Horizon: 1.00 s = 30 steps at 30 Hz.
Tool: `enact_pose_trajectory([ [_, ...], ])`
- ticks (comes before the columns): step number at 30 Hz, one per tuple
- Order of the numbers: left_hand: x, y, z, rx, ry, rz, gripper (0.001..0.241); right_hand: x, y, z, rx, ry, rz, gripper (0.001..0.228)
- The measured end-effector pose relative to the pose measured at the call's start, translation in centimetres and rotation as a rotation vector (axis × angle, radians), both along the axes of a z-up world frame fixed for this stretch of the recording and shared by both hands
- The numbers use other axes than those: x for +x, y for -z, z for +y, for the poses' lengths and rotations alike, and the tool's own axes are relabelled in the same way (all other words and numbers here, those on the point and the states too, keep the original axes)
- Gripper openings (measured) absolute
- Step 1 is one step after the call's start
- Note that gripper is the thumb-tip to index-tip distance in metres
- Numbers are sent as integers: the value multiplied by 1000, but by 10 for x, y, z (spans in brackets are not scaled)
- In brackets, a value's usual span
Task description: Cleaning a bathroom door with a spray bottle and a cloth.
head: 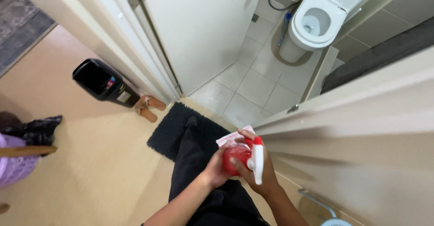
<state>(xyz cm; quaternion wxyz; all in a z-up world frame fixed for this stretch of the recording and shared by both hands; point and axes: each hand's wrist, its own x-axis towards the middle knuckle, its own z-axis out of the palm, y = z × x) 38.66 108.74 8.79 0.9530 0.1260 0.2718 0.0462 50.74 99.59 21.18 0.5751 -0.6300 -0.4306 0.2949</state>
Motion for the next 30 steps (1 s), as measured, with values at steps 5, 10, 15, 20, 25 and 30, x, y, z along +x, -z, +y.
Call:
enact_pose_trajectory([
  [5,54,32,63,40,175,37,67,39,34,48,-54,105,153,61],
  [10,102,38,149,28,337,154,62,73,45,120,-99,306,260,63],
  [15,115,66,226,375,451,267,46,91,45,182,-173,446,205,66],
  [20,131,60,285,500,487,315,41,102,36,217,-161,530,304,64],
  [25,167,54,327,516,410,315,48,137,32,234,-135,574,264,61],
  [30,215,43,353,648,262,325,55,189,26,243,-90,621,190,60],
])
